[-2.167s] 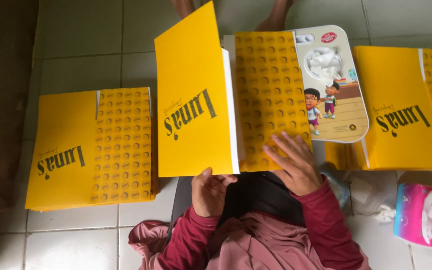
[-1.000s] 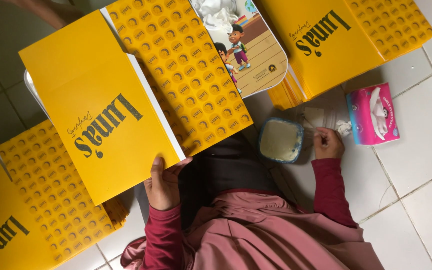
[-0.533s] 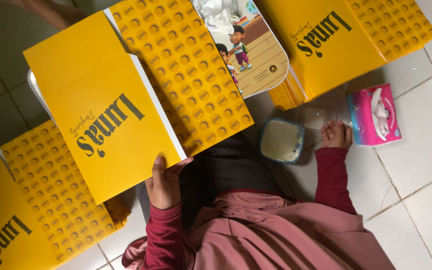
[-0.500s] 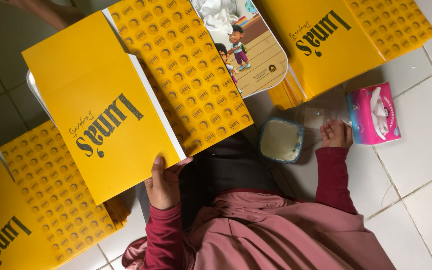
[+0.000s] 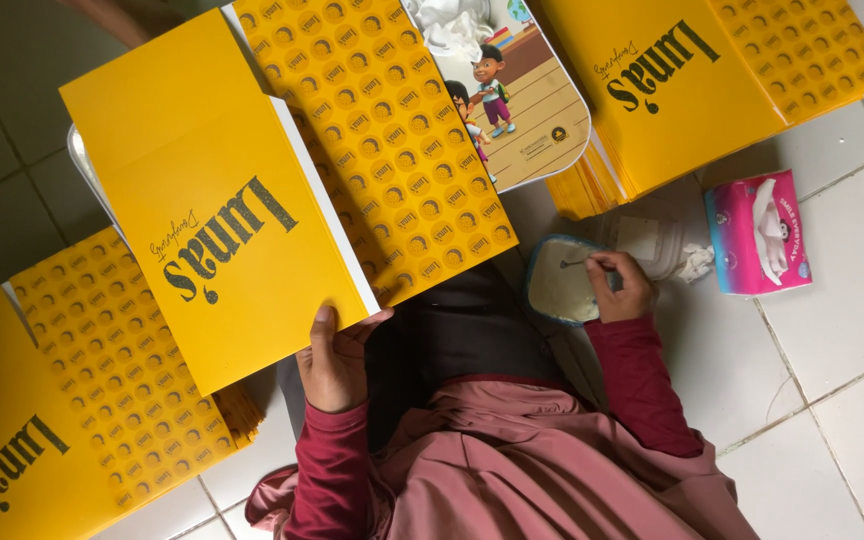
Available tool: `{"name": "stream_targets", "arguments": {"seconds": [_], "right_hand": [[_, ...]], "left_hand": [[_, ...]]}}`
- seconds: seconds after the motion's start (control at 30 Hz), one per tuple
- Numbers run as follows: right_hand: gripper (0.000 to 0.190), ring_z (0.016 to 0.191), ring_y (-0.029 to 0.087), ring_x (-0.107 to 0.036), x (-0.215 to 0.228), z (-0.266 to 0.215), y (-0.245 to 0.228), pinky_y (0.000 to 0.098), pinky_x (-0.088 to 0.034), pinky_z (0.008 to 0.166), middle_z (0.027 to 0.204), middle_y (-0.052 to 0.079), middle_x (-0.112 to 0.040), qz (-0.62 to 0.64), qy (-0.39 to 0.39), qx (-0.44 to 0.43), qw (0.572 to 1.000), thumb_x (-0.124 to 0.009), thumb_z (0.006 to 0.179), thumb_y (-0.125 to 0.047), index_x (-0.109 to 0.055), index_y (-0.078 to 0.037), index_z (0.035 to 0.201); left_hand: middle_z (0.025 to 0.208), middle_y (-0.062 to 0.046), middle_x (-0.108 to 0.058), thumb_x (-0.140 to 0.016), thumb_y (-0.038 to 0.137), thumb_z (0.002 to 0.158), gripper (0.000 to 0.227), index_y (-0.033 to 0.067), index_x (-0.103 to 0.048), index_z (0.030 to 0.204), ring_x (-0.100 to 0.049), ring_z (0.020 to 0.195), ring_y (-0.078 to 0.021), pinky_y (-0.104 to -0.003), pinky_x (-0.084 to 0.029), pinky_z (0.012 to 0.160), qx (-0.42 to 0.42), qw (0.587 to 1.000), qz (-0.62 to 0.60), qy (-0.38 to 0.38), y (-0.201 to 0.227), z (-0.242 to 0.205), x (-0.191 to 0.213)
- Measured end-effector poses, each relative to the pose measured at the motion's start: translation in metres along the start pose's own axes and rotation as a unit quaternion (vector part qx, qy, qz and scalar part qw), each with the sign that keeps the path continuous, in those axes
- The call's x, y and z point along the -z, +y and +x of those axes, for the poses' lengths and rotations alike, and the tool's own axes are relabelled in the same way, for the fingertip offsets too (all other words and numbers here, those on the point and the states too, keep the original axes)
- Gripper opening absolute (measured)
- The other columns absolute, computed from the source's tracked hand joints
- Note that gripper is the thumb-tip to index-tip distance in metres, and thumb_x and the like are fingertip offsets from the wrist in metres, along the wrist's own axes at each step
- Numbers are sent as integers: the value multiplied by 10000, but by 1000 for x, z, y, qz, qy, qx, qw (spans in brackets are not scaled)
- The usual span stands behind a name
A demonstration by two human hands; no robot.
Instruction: Assembling yellow paper folders by applying glue to the edges with an applicator and pressing them together.
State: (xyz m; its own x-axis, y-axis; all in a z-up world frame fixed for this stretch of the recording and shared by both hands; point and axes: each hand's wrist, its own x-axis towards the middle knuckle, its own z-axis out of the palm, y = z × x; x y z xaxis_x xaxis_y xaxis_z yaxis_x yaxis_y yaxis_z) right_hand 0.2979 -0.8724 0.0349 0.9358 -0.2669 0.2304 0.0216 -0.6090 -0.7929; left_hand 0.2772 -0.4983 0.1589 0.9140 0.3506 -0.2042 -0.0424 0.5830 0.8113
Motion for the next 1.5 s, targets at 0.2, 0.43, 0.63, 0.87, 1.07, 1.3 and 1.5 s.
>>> {"name": "stream_targets", "arguments": {"seconds": [0.2,0.43,0.63,0.87,1.07,1.3,1.5], "right_hand": [[51,854,301,-712,-12,2,2,422,-588,802,900,122,-740,-42,-27,50,997,-777,976,-67,-777,-90,1021],[66,824,290,-721,-16,-2,17,400,-599,766,901,109,-754,-48,-39,58,996,-774,965,-60,-777,-97,1019],[33,835,251,-702,-9,0,9,420,-582,787,929,162,-750,53,-40,-70,995,-725,1008,-69,-739,-56,1034],[98,780,146,-675,0,4,42,289,-591,741,907,137,-731,242,16,-215,946,-715,1026,-136,-658,-58,1040],[86,730,165,-687,3,5,47,268,-602,694,869,153,-711,308,24,-278,909,-724,993,-118,-658,-69,1018],[60,735,189,-685,-13,-14,45,353,-587,695,809,140,-733,141,-143,-174,964,-726,947,-106,-728,-61,987],[107,766,202,-693,-16,-11,41,367,-588,773,867,151,-743,117,-147,-145,971,-723,952,-90,-729,-47,1050]], "left_hand": [[917,-272,-735,-481,191,1025,201,104,-546,1194,-760,772,-420,-586,-632,798,-2,1000,-3,-3,0,0,1],[915,-274,-735,-483,185,1025,199,93,-550,1189,-760,771,-416,-586,-636,798,-5,1000,-11,-1,-2,0,0],[915,-271,-735,-476,187,1025,208,102,-545,1201,-761,766,-413,-590,-637,798,-6,1000,-11,-5,-3,0,2],[905,-277,-733,-478,184,1027,203,101,-543,1200,-760,770,-418,-592,-633,800,-11,1000,-12,-6,-4,0,3],[928,-278,-733,-478,188,1022,217,98,-543,1209,-760,767,-413,-588,-633,795,-10,1000,-8,-5,-5,0,5],[935,-280,-733,-482,192,1025,213,96,-551,1203,-760,769,-416,-590,-631,799,-10,1000,-13,0,-6,1,4],[955,-342,-711,-511,228,1015,261,71,-534,1223,-743,729,-462,-585,-645,726,6,998,-51,33,-6,1,-2]]}}
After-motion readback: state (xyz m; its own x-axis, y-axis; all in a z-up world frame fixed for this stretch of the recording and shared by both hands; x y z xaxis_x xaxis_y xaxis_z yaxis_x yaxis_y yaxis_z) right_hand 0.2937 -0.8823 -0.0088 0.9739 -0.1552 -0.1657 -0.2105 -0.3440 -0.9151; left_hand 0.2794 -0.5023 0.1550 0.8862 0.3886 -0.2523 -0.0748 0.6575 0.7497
